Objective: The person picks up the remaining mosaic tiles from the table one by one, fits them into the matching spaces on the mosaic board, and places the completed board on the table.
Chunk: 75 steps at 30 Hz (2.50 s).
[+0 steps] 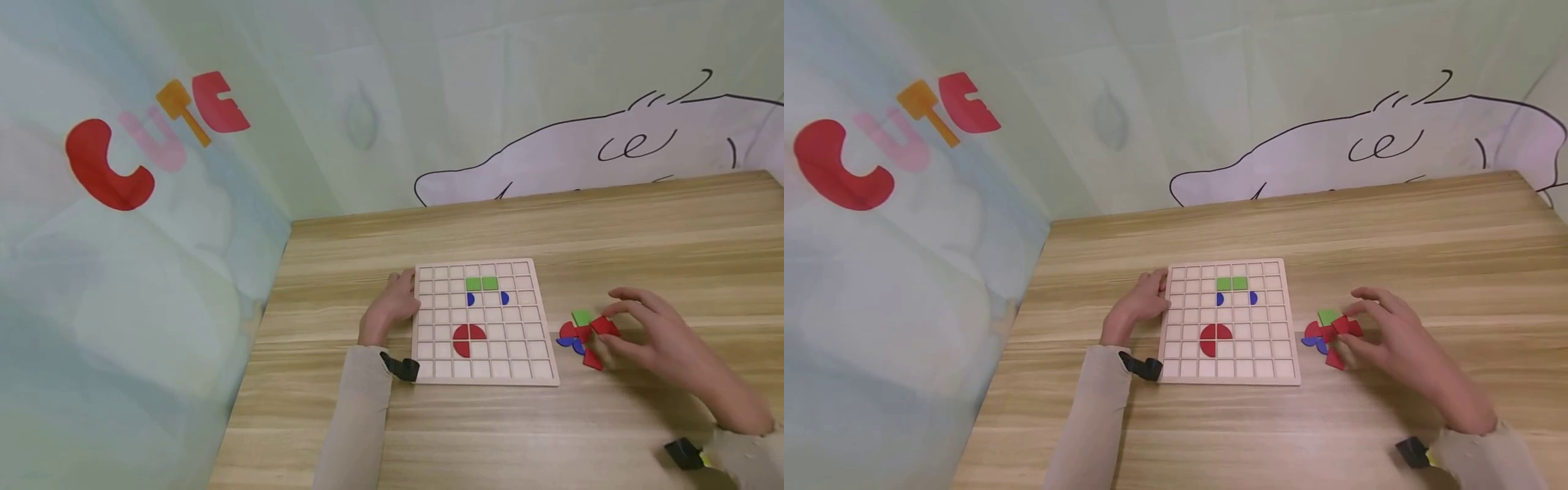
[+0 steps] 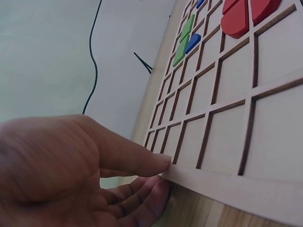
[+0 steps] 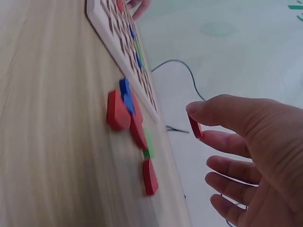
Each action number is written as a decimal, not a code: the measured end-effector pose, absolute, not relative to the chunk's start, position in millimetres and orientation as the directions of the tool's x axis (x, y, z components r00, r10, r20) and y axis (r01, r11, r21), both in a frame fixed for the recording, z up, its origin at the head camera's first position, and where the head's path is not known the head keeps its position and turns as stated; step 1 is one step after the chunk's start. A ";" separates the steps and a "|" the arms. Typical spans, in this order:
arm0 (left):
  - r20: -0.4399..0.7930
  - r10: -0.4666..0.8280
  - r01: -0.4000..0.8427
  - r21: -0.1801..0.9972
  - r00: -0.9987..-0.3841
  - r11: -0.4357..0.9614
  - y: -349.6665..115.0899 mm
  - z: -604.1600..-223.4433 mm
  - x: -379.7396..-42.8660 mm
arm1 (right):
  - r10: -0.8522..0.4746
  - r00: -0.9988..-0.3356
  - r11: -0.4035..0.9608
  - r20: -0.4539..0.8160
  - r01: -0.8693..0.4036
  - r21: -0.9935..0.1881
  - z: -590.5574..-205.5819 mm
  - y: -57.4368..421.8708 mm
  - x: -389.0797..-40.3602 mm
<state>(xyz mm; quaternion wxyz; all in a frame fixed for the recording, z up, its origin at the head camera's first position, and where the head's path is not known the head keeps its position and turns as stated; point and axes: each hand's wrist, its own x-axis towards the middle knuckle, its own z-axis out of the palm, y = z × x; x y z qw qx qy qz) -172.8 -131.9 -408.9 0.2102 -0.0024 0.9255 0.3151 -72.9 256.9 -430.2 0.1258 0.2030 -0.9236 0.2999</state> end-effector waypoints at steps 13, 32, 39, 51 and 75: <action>-0.389 0.121 -0.136 0.572 -0.913 0.809 -130.8 -409.2 -172.9 | -0.281 -0.884 0.719 0.374 -0.452 -0.528 -419.2 226.3 -82.9; -0.394 0.127 -0.134 0.570 -0.910 0.810 -131.8 -409.6 -173.0 | -0.279 -0.882 0.743 0.379 -0.448 -0.497 -416.7 165.0 -90.1; -0.388 0.129 -0.133 0.580 -0.913 0.804 -131.9 -409.6 -173.3 | -0.231 -0.918 0.764 0.323 -0.376 -0.525 -419.0 144.4 -89.1; -0.388 0.126 -0.134 0.577 -0.913 0.806 -132.0 -409.4 -173.4 | -0.188 -0.969 0.831 0.158 -0.243 -0.501 -425.2 114.2 -84.8; -0.394 0.128 -0.131 0.567 -0.910 0.813 -132.5 -409.4 -173.9 | -0.258 -0.954 0.856 0.155 -0.300 -0.421 -439.6 88.4 -73.6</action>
